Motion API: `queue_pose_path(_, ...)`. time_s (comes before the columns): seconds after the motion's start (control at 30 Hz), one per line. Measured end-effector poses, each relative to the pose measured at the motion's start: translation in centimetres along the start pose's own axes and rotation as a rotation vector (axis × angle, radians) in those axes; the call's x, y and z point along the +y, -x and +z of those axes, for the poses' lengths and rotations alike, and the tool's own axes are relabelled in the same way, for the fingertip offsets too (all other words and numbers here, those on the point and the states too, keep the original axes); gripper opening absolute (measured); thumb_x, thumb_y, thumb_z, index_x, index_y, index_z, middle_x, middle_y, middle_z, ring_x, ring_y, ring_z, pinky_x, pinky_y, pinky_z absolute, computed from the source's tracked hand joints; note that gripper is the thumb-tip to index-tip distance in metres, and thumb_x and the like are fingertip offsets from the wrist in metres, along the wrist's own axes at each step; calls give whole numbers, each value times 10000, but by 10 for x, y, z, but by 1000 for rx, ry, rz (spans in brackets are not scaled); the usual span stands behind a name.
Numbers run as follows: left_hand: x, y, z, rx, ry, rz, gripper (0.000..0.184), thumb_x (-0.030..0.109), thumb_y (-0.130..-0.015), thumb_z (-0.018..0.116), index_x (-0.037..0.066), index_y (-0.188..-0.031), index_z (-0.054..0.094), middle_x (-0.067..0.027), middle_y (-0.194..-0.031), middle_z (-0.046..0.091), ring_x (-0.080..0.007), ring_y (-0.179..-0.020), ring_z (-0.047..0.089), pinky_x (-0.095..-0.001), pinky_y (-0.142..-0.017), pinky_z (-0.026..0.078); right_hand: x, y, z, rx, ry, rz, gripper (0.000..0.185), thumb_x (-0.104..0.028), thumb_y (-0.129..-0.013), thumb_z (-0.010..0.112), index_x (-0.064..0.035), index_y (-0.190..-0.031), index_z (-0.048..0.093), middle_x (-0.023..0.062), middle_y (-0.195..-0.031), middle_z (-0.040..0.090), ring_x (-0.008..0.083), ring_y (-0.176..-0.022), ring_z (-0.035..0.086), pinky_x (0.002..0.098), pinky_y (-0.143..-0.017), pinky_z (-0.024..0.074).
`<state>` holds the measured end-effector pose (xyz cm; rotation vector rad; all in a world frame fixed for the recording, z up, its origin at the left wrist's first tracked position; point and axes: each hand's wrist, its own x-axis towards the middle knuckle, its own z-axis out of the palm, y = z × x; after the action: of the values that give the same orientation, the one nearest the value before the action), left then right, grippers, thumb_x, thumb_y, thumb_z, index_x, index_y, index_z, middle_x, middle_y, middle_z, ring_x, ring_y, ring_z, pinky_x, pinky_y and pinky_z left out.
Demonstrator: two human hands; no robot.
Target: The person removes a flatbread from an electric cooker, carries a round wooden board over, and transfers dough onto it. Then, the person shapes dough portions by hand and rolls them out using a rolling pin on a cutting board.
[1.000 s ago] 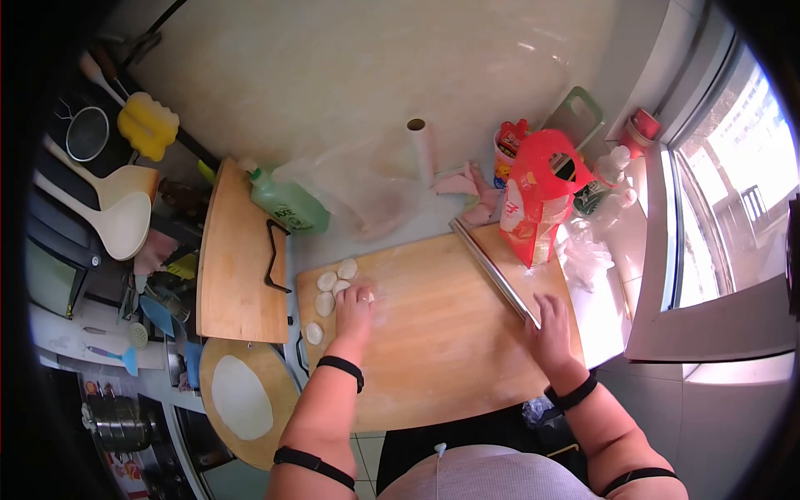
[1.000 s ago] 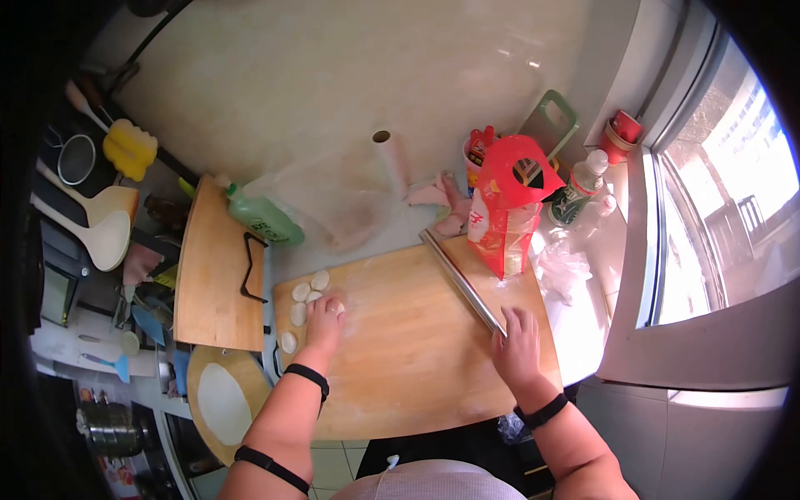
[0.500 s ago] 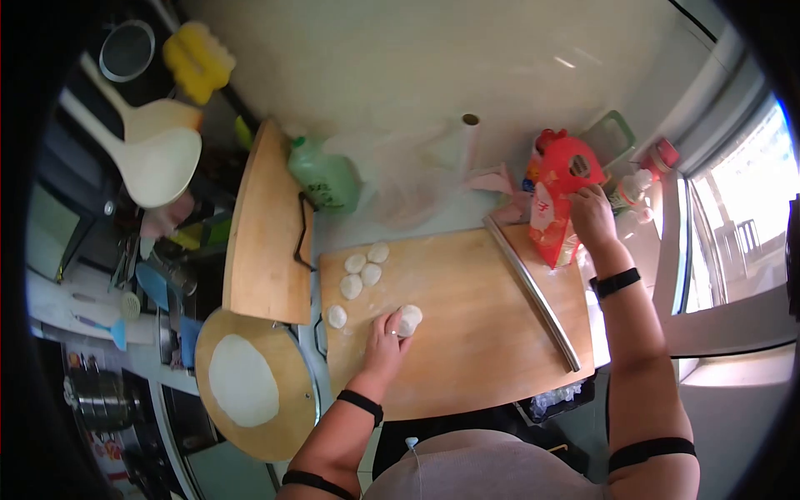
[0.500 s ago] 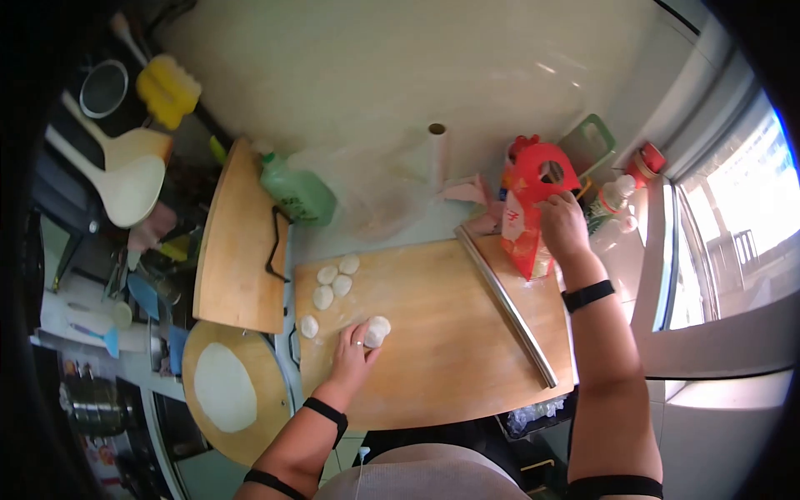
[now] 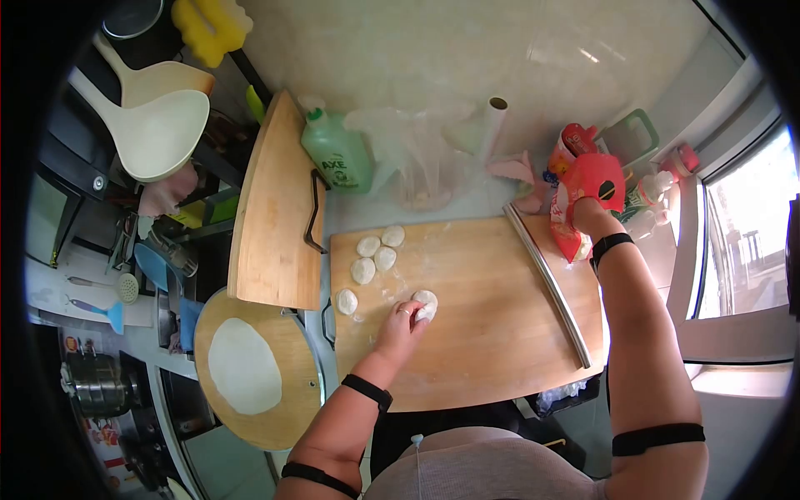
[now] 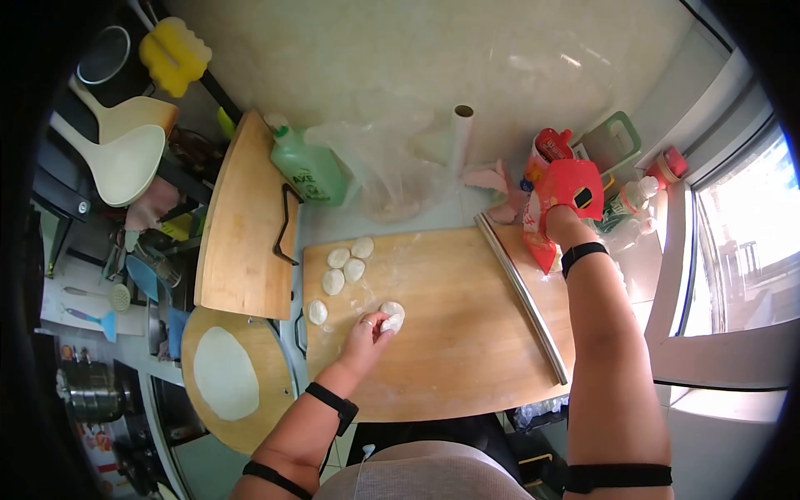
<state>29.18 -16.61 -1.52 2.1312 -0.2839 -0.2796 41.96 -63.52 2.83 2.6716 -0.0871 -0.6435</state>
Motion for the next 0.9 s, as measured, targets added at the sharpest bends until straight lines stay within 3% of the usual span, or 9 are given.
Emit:
queue_pose_path(0.27, 1, -15, -9, -45, 251, -138, 242, 100, -827, 674, 11, -1042, 608, -150, -1011, 607, -273, -860, 627, -342, -783, 517, 2, -24, 20, 4, -190, 276, 285, -142, -891, 502, -78, -1100, 684, 151, -1163, 649, 298, -1049, 634, 354, -891, 500)
queue_pose_path(0.37, 0, -27, -5, -101, 134, -185, 263, 126, -824, 686, 9, -1046, 607, -140, -1050, 581, -281, -915, 613, -352, -829, 507, 3, -47, 43, 47, -153, 257, 294, -150, -904, 484, -70, -1108, 681, 146, -1197, 637, 304, -1074, 624, 365, -914, 490)
queue_pose_path(0.47, 2, -32, 0, 45, -59, -193, 317, 169, -808, 706, 26, -1072, 603, -143, -1110, 542, -299, -986, 584, -373, -877, 486, 11, -76, 70, -51, -202, 281, 346, -185, -894, 510, -79, -1198, 637, 157, -1273, 589, 336, -1151, 580, 402, -927, 490)
queue_pose_path(0.57, 12, -32, -3, -28, -212, -208, 371, 207, -783, 732, 40, -1082, 591, -150, -1155, 510, -316, -1054, 551, -395, -902, 466, 2, -25, 32, 137, -80, 215, 290, -176, -881, 505, -43, -1062, 690, 164, -1151, 652, 328, -1026, 640, 395, -875, 506)
queue_pose_path(0.63, 16, -34, -3, -67, -287, -128, 408, 221, -773, 737, 34, -1088, 557, -163, -1145, 539, -322, -1003, 580, -387, -852, 488, 1, 2, 12, 219, -480, 452, 297, -214, -855, 547, -40, -1052, 685, 148, -1101, 671, 350, -983, 650, 413, -825, 528)
queue_pose_path(0.77, 30, -34, -7, -326, -101, -286, 434, 209, -766, 742, 25, -1093, 522, -170, -1118, 573, -299, -937, 610, -355, -793, 506, 11, 41, -5, 256, -324, 430, 240, -198, -824, 571, -61, -971, 702, 144, -988, 690, 350, -887, 663, 421, -760, 534)
queue_pose_path(0.83, 11, -20, -1, -236, 57, -258, 452, 115, -809, 713, 11, -1165, 456, -125, -1025, 609, -184, -897, 612, -295, -793, 501, 12, 74, -13, 504, -486, 427, 188, -172, -810, 580, -79, -918, 703, 151, -914, 683, 337, -855, 656, 412, -728, 527)
queue_pose_path(0.87, 3, -12, -3, -239, 59, -256, 452, 115, -809, 713, 11, -1165, 456, -125, -1025, 609, -184, -897, 612, -295, -793, 501, 17, 78, 4, 911, -525, 263, 155, -134, -812, 567, -100, -902, 689, 146, -867, 661, 328, -818, 644, 397, -708, 522)
queue_pose_path(0.9, -5, -3, -9, -173, 230, -231, 446, 84, -827, 690, 9, -1187, 438, -118, -1055, 606, -167, -917, 607, -292, -804, 500, 8, 96, -10, 911, -524, 264, 155, -134, -812, 567, -100, -902, 689, 146, -867, 661, 328, -818, 644, 397, -708, 522)
